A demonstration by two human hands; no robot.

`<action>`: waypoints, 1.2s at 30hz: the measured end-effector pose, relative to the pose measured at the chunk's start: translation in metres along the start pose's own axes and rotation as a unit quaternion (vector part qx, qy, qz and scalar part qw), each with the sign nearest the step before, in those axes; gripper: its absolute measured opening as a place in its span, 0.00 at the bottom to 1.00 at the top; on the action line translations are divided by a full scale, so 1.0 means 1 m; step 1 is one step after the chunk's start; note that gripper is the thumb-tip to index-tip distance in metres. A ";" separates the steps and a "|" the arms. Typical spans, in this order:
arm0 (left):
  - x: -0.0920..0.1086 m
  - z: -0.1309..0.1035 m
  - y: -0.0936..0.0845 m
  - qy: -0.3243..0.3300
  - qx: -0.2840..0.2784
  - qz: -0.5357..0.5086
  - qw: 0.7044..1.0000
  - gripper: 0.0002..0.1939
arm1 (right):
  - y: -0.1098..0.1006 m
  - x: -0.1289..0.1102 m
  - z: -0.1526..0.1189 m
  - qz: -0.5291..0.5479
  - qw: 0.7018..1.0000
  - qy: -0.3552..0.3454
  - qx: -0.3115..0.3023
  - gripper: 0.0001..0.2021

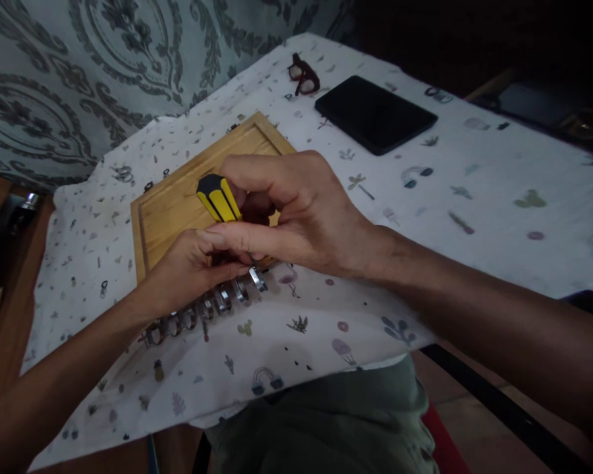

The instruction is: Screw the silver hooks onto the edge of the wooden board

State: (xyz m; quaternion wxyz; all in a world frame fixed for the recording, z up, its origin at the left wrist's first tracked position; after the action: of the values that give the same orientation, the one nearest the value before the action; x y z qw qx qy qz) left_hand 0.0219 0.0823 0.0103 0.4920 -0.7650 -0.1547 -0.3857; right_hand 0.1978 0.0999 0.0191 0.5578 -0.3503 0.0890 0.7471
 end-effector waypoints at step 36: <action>-0.001 -0.053 0.025 0.067 0.147 0.308 0.938 0.33 | 0.002 0.002 -0.005 0.038 0.998 0.044 0.022 0.15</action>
State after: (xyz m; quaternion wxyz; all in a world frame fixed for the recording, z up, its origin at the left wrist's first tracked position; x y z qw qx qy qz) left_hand 0.0136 0.0243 0.0055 0.7031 -0.6667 0.0664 -0.2384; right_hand 0.1978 0.0982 0.0139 0.5323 -0.3669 0.1436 0.7493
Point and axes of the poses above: each hand's wrist, its own z-axis towards the middle knuckle, its own y-axis out of the palm, x = y × z, the point moved 2 cm from there along z, towards the middle knuckle, and after that the axes turned 6 degrees about -y, right-handed, at the moved point
